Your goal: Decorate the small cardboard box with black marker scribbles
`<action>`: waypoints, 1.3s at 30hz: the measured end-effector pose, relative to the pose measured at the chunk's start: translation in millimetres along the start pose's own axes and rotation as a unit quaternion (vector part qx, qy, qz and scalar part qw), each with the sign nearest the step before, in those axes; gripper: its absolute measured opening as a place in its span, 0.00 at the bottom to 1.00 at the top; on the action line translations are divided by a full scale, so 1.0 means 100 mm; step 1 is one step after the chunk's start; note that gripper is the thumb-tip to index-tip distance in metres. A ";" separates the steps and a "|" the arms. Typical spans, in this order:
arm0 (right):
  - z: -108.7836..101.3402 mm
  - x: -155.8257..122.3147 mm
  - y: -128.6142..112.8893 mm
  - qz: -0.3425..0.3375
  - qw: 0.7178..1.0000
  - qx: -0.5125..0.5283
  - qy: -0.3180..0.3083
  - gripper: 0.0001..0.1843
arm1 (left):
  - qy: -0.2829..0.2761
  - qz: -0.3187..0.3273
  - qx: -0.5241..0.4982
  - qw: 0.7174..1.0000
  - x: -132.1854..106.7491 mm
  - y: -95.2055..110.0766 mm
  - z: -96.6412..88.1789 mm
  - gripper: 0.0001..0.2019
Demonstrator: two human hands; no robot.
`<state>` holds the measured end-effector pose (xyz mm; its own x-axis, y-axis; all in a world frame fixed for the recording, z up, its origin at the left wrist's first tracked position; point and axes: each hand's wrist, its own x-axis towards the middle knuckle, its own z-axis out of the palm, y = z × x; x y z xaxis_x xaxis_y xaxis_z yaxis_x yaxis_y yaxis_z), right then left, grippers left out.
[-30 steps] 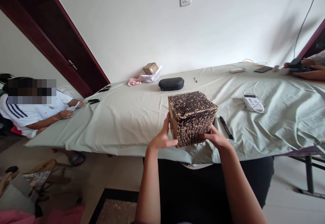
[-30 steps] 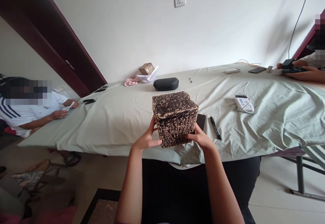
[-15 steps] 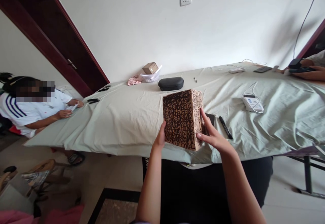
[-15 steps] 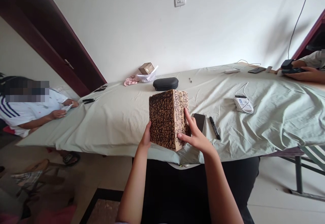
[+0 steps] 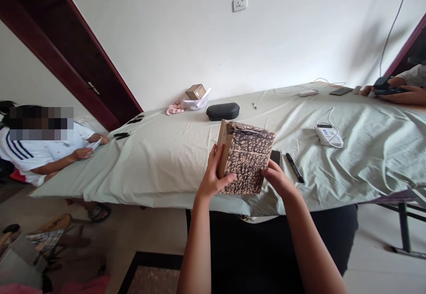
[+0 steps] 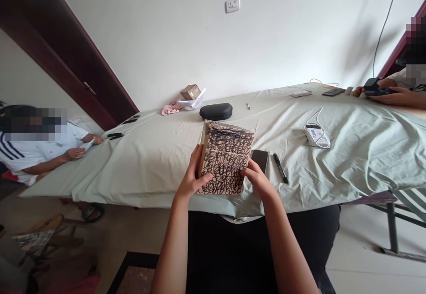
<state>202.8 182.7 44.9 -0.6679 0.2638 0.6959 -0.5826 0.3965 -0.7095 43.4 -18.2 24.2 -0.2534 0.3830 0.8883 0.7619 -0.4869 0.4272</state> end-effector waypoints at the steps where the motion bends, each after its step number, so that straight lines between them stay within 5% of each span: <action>1: 0.03 0.03 0.04 0.013 1.000 0.005 0.022 0.24 | 0.001 -0.019 0.062 0.998 -0.01 0.09 0.02 0.53; 5: 0.01 0.14 0.11 0.041 0.994 -0.045 0.090 0.25 | 0.050 -0.082 0.211 0.973 0.00 0.24 0.23 0.57; 8: -0.27 0.19 0.09 -0.007 0.973 -0.150 0.175 0.35 | 0.075 -0.100 0.295 0.947 0.04 0.18 0.38 0.52; 10: -0.53 0.20 0.07 -0.017 0.911 -0.297 0.285 0.33 | 0.084 -0.096 0.329 0.936 0.06 0.13 0.44 0.51; 13: -0.85 0.23 0.04 0.083 0.750 -0.534 0.383 0.32 | 0.095 -0.084 0.351 0.928 0.07 0.09 0.46 0.51; 15: -0.96 0.29 0.05 0.178 0.671 -0.617 0.371 0.35 | 0.101 -0.082 0.360 0.924 0.07 0.08 0.46 0.52; 17: -0.99 0.38 0.08 0.235 0.642 -0.653 0.324 0.33 | 0.105 -0.082 0.363 0.922 0.06 0.07 0.47 0.52; 21: -0.98 0.55 0.12 0.241 0.639 -0.680 0.266 0.23 | 0.119 -0.089 0.366 0.918 0.05 0.07 0.52 0.52; 34: -1.08 0.60 0.04 0.234 0.672 -0.667 0.221 0.28 | 0.163 -0.089 0.364 0.913 -0.01 0.08 0.60 0.50; 39: -1.09 0.76 -0.22 0.248 0.726 -0.618 0.173 0.35 | 0.164 -0.077 0.358 0.916 -0.04 0.03 0.62 0.51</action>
<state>215.5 289.8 125.7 -0.3729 0.7635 0.5273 0.6927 0.6072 -0.3892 83.2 27.5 11.5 -0.4670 0.0892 0.8798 0.8677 0.2378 0.4365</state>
